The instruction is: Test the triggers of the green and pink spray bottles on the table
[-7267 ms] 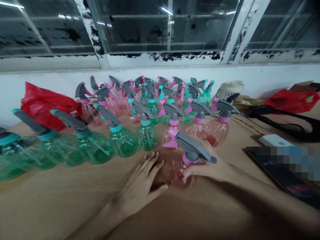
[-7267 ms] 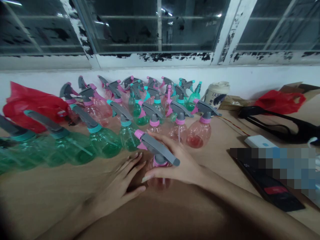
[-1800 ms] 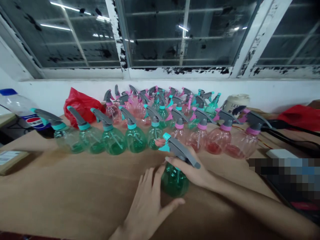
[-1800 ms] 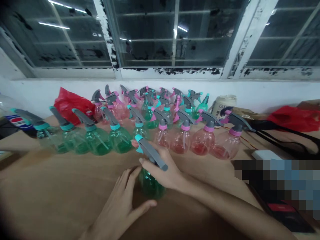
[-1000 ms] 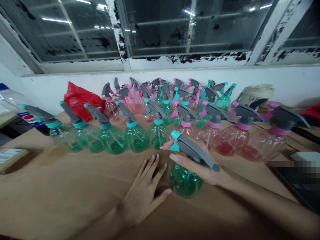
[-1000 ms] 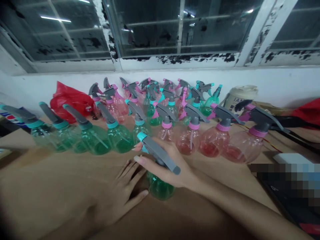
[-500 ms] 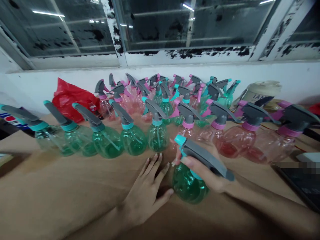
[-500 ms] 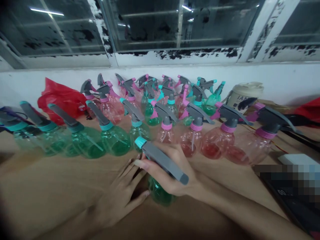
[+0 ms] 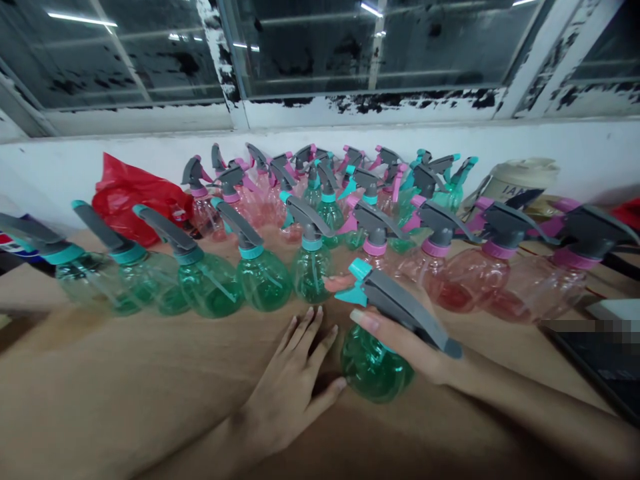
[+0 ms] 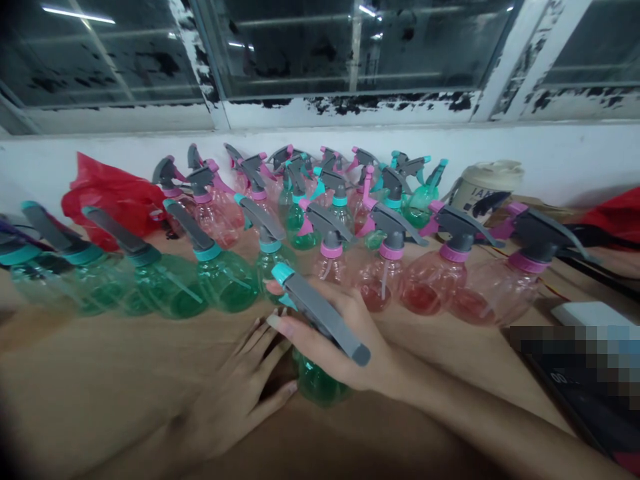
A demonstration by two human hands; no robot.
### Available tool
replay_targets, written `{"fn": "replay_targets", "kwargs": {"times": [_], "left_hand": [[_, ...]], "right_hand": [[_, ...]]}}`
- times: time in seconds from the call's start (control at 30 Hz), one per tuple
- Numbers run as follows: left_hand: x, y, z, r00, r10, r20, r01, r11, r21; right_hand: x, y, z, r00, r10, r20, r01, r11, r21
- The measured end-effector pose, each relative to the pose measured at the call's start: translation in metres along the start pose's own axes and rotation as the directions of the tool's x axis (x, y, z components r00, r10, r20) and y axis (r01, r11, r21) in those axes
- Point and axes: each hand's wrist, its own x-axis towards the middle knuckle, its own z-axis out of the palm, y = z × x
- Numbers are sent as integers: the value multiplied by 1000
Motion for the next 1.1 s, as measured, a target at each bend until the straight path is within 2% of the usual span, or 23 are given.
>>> {"fn": "replay_targets", "kwargs": {"times": [0.27, 0.43, 0.53, 0.73, 0.83, 1.1], "left_hand": [[0, 1, -2, 1000, -12, 28, 12, 1000, -15], [1, 0, -1, 1000, -12, 2, 12, 999, -36], [0, 1, -1, 1000, -19, 23, 20, 999, -41], [-1, 2, -3, 997, -23, 77, 27, 998, -50], [-1, 1, -2, 997, -22, 78, 26, 999, -47], [1, 0, -4, 998, -9, 65, 12, 999, -51]], "right_hand": [[1, -2, 0, 1000, -24, -8, 23, 998, -66], [-1, -1, 0, 1000, -17, 5, 18, 998, -52], [-1, 1, 0, 1000, -13, 24, 13, 1000, -15], [1, 1, 0, 999, -33, 12, 34, 996, -80], [3, 1, -1, 998, -48, 43, 52, 994, -97], [4, 9, -1, 999, -7, 48, 7, 1000, 0]]}}
